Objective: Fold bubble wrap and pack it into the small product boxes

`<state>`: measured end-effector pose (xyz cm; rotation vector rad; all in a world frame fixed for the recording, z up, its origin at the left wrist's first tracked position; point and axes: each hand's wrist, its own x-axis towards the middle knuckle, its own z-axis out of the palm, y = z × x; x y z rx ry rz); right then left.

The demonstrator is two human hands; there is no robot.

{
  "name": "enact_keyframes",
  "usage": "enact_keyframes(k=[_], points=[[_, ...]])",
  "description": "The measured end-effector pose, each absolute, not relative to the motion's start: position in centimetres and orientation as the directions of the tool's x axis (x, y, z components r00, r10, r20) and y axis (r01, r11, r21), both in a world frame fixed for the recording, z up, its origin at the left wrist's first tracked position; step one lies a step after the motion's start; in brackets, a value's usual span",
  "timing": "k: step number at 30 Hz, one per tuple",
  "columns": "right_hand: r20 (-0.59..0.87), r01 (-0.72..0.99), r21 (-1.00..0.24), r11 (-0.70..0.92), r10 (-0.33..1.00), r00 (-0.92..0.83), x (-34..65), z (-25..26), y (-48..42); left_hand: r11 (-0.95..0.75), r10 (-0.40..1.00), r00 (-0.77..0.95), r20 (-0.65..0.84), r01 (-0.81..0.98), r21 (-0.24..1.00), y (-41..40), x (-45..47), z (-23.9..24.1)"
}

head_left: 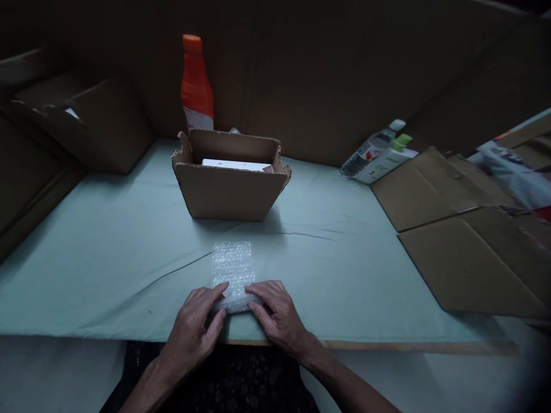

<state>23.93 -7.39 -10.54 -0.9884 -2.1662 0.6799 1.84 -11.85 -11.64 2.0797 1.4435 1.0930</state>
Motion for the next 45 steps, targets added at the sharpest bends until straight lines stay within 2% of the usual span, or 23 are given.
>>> enact_keyframes(k=[3, 5, 8, 12, 16, 18, 20, 24, 27, 29, 32, 36, 39, 41, 45], points=[[0.452, 0.532, -0.515, 0.672, 0.741, -0.497, 24.2, -10.7, -7.5, -0.335, 0.925, 0.106, 0.364, 0.677, 0.655, -11.0, 1.9, -12.2], [0.436, 0.554, -0.422, 0.718, 0.696, -0.57, 24.2, -10.9, -7.4, -0.32, 0.917, 0.072, 0.393, 0.72, 0.616, -10.6, 1.9, -12.5], [0.364, 0.569, -0.358, 0.74, 0.672, -0.645, 23.8, -11.3, -6.9, -0.335, 0.895, 0.07, 0.44, 0.757, 0.561, -10.6, 2.0, -12.8], [0.378, 0.549, -0.417, 0.724, 0.688, -0.62, 23.2, -11.4, -6.0, -0.403, 0.876, 0.148, 0.459, 0.746, 0.53, -11.5, 2.0, -12.7], [0.327, 0.466, -0.593, 0.657, 0.725, -0.605, 23.4, -10.6, -5.9, -0.389, 0.905, 0.15, 0.397, 0.668, 0.634, -12.1, 1.7, -12.2], [0.299, 0.449, -0.633, 0.63, 0.735, -0.609, 23.7, -10.2, -6.1, -0.361, 0.924, 0.145, 0.353, 0.635, 0.683, -12.1, 1.6, -11.9], [0.324, 0.491, -0.593, 0.638, 0.747, -0.58, 23.9, -10.1, -6.4, -0.343, 0.93, 0.129, 0.344, 0.642, 0.686, -11.8, 1.6, -11.8], [0.408, 0.598, -0.403, 0.693, 0.721, -0.56, 23.6, -10.5, -6.8, -0.312, 0.926, 0.084, 0.368, 0.72, 0.62, -10.3, 1.8, -12.5], [0.346, 0.589, -0.342, 0.732, 0.681, -0.645, 22.9, -10.9, -6.5, -0.254, 0.934, 0.031, 0.356, 0.76, 0.599, -9.2, 2.1, -13.1], [0.304, 0.599, -0.337, 0.727, 0.686, -0.661, 22.5, -11.1, -5.9, -0.2, 0.943, -0.031, 0.331, 0.744, 0.638, -9.0, 2.2, -13.1], [0.314, 0.59, -0.396, 0.703, 0.708, -0.633, 22.1, -11.3, -4.9, -0.092, 0.96, -0.153, 0.236, 0.622, 0.778, -9.7, 2.2, -12.5], [0.317, 0.502, -0.649, 0.572, 0.803, -0.505, 22.2, -10.8, -4.5, 0.067, 0.951, -0.307, 0.032, 0.306, 0.95, -11.6, 2.0, -12.2], [0.147, 0.394, -0.855, 0.338, 0.886, -0.441, 22.1, -9.8, -5.0, 0.105, 0.95, -0.308, -0.056, 0.145, 0.984, -12.3, 2.1, -12.2], [-0.004, 0.281, -0.949, 0.142, 0.886, -0.464, 21.9, -9.1, -5.4, 0.147, 0.957, -0.263, -0.12, 0.086, 0.985, -12.2, 2.3, -11.9], [-0.202, 0.047, -0.977, -0.21, 0.819, -0.537, 21.6, -8.7, -5.8, 0.266, 0.953, -0.13, -0.272, -0.066, 0.962, -11.5, 3.0, -10.4]])
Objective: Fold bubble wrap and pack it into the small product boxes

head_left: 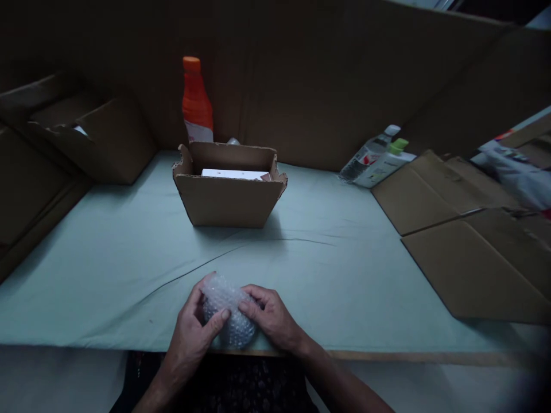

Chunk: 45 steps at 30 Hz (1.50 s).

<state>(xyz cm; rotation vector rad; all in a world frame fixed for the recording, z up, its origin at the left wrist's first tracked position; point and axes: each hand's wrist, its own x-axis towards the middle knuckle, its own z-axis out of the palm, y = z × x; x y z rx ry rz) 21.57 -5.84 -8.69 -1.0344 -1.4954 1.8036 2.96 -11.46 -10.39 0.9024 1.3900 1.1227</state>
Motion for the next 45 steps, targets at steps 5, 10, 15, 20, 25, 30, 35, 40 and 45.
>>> enact_keyframes(k=[5, 10, 15, 20, 25, 30, 35, 40, 45], points=[[-0.348, -0.168, -0.85, -0.499, 0.773, -0.531, 21.7, -9.3, -6.0, 0.276, 0.957, -0.046, -0.287, -0.161, 0.947, -11.0, 3.0, -8.9], [-0.391, -0.272, -0.735, -0.622, 0.716, -0.579, 21.2, -9.8, -6.2, 0.25, 0.968, 0.018, -0.25, -0.159, 0.955, -11.2, 2.0, -9.1], [-0.399, -0.288, -0.714, -0.639, 0.708, -0.583, 20.8, -9.9, -6.2, 0.269, 0.963, 0.026, -0.269, -0.178, 0.946, -11.1, 1.6, -9.2], [-0.409, -0.271, -0.679, -0.683, 0.657, -0.633, 20.4, -10.0, -6.9, 0.218, 0.976, 0.069, -0.207, -0.28, 0.935, -10.6, 1.7, -9.7], [-0.369, -0.14, -0.771, -0.622, 0.615, -0.697, 19.8, -10.6, -7.5, 0.308, 0.947, 0.206, -0.247, -0.365, 0.879, -10.7, 1.6, -10.4], [-0.191, -0.009, -0.97, -0.242, 0.789, -0.584, 20.9, -9.3, -6.9, 0.279, 0.955, 0.023, -0.296, -0.41, 0.868, -10.7, 1.6, -11.1], [0.013, 0.01, -1.0, 0.024, 0.774, -0.633, 21.6, -8.2, -7.5, 0.202, 0.885, -0.243, -0.397, -0.568, 0.798, -9.6, 2.4, -10.4], [0.249, 0.115, -0.936, 0.333, 0.856, -0.453, 19.7, -10.0, -8.2, 0.156, 0.834, -0.332, -0.442, -0.626, 0.764, -8.9, 4.2, -9.6], [0.275, 0.142, -0.937, 0.318, 0.927, -0.256, 19.6, -10.2, -6.5, 0.188, 0.852, -0.339, -0.398, -0.511, 0.839, -9.1, 4.7, -10.2]])
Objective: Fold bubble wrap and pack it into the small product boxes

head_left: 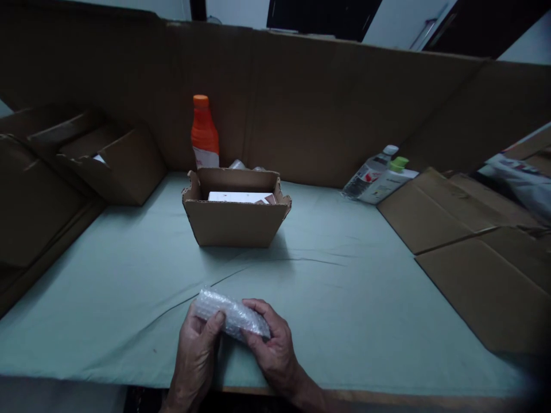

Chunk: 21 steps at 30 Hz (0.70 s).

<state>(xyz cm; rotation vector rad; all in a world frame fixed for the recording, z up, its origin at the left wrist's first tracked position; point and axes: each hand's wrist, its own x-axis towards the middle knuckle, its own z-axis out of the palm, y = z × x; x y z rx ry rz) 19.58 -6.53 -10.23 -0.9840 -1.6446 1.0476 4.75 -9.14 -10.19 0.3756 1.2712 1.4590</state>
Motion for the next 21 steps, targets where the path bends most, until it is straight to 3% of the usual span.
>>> enact_keyframes(k=[6, 12, 14, 17, 19, 21], points=[[0.176, 0.07, -0.973, 0.219, 0.906, -0.384, 21.4, -8.6, -5.0, 0.203, 0.88, -0.324, -0.348, -0.406, 0.891, -8.1, 4.5, -10.4], [-0.008, 0.169, -0.985, 0.024, 0.982, -0.187, 21.8, -8.9, -3.7, 0.208, 0.9, -0.329, -0.287, -0.255, 0.944, -7.5, 5.5, -10.8], [-0.032, 0.173, -0.985, -0.007, 0.99, -0.139, 22.3, -8.6, -2.9, 0.096, 0.919, -0.365, -0.146, -0.154, 0.984, -6.9, 4.9, -10.3], [-0.039, 0.163, -0.986, -0.021, 0.994, -0.103, 23.4, -7.8, -1.9, -0.183, 0.87, -0.423, 0.253, 0.198, 0.963, -4.4, 2.6, -7.8], [-0.034, 0.165, -0.986, -0.018, 0.995, -0.096, 24.1, -7.2, -1.5, -0.314, 0.773, -0.35, 0.529, 0.512, 0.799, -1.8, 0.8, -5.3], [-0.03, 0.161, -0.987, -0.011, 0.993, -0.113, 24.7, -6.7, -1.2, -0.406, 0.649, -0.2, 0.734, 0.725, 0.556, 1.3, -0.7, -2.9]])
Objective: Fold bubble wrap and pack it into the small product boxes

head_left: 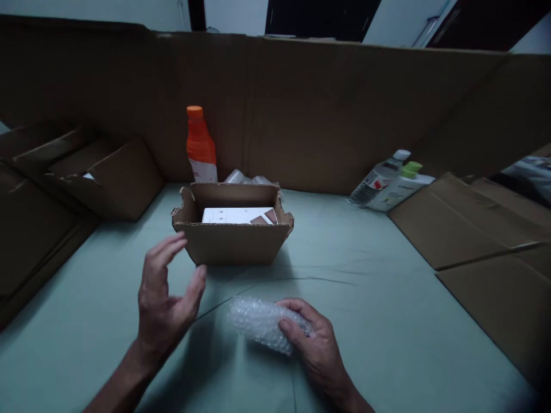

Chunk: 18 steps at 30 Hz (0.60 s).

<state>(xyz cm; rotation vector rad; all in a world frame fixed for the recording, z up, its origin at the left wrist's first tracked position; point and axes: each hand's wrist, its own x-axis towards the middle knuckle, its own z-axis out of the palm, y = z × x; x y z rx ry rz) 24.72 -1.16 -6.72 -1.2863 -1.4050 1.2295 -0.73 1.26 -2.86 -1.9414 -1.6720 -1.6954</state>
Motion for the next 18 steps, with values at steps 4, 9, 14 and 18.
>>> enact_keyframes(k=[4, 9, 14, 18], points=[[-0.004, 0.199, -0.979, 0.051, 0.964, -0.267, 26.8, -4.8, -0.2, -0.384, 0.593, 0.074, 0.802, 0.901, 0.201, 5.7, -2.3, -0.7], [0.202, 0.288, -0.918, 0.272, 0.947, -0.25, 30.8, 0.5, 3.4, -0.274, 0.546, 0.098, 0.832, 0.96, 0.066, 5.9, -2.6, -1.7], [0.523, 0.397, -0.72, 0.569, 0.821, -0.228, 28.6, 8.1, 8.8, -0.264, 0.577, 0.03, 0.816, 0.953, 0.152, 5.3, -2.1, -2.2], [0.553, 0.439, -0.604, 0.665, 0.747, -0.369, 22.1, 11.4, 13.6, -0.35, 0.567, -0.013, 0.824, 0.902, 0.255, 5.6, -1.6, -2.5]])
